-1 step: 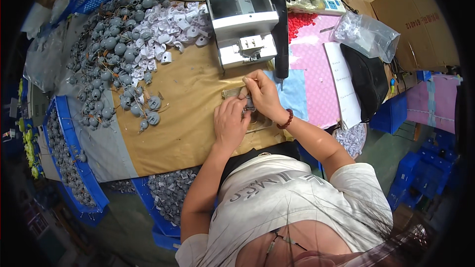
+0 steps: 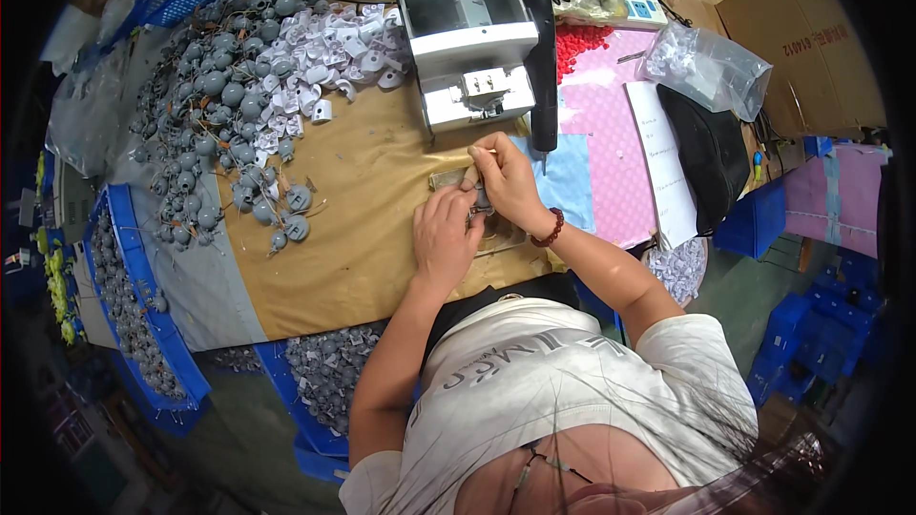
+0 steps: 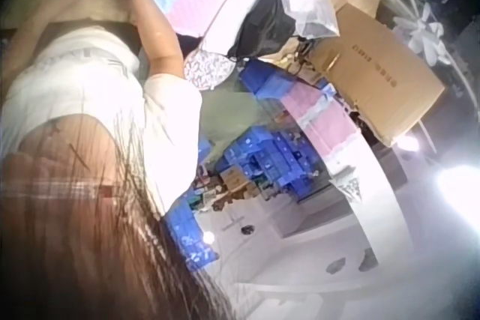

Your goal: Assembling small plastic and metal components using an electric screwdriver at a factory workbench.

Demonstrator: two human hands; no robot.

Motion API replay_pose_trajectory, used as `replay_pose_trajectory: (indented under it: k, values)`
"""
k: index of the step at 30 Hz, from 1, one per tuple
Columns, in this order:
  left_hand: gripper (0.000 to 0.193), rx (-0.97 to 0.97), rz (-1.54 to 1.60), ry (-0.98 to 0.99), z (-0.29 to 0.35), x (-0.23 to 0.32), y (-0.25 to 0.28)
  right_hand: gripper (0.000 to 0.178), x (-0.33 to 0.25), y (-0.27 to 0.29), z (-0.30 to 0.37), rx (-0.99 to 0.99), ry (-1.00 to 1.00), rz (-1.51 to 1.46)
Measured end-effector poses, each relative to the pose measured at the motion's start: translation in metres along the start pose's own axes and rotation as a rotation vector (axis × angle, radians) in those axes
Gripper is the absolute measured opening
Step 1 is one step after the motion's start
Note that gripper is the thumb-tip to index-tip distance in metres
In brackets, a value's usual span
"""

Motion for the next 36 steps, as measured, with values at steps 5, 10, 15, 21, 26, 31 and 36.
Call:
replay_pose_trajectory:
  k: [5, 10, 15, 21, 26, 31, 36]
  values:
    - [0.037, 0.012, 0.081, -0.017, 0.002, -0.003, 0.002, 0.018, -0.001, -0.008, -0.004, -0.067, -0.075, -0.147]
    - [0.036, 0.066, 0.278, 0.077, 0.042, -0.024, 0.052, 0.018, -0.057, 0.003, 0.013, -0.317, -0.003, -0.195]
    - [0.031, -0.331, -0.02, 0.337, 0.148, -0.074, 0.114, 0.016, -0.079, 0.13, -0.023, 0.07, 0.195, 0.004]
    - [0.032, -1.221, 0.049, 0.342, 0.363, -0.113, 0.066, 0.02, -0.074, 0.156, -0.06, 0.149, 0.436, 0.894]
    - [0.026, -0.773, 0.083, 0.419, 0.193, -0.131, 0.104, 0.023, -0.067, 0.145, -0.066, 0.08, 0.557, 1.16]
    - [0.02, -0.113, -0.434, 0.119, -0.01, -0.144, 0.107, 0.019, -0.065, 0.135, -0.074, 0.053, 0.576, 1.192]
    - [0.02, -0.012, -0.765, -0.032, -0.112, -0.176, 0.056, 0.018, -0.063, 0.138, -0.081, 0.061, 0.551, 1.212]
Point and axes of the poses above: each hand's wrist, its own z-axis away from the middle knuckle, its own y-axis out of the back of the hand, x = y × z, the point moved 8 cm from there along -z, towards the middle knuckle, and after that the axes turned 13 degrees about -z, right-handed, at the moved point
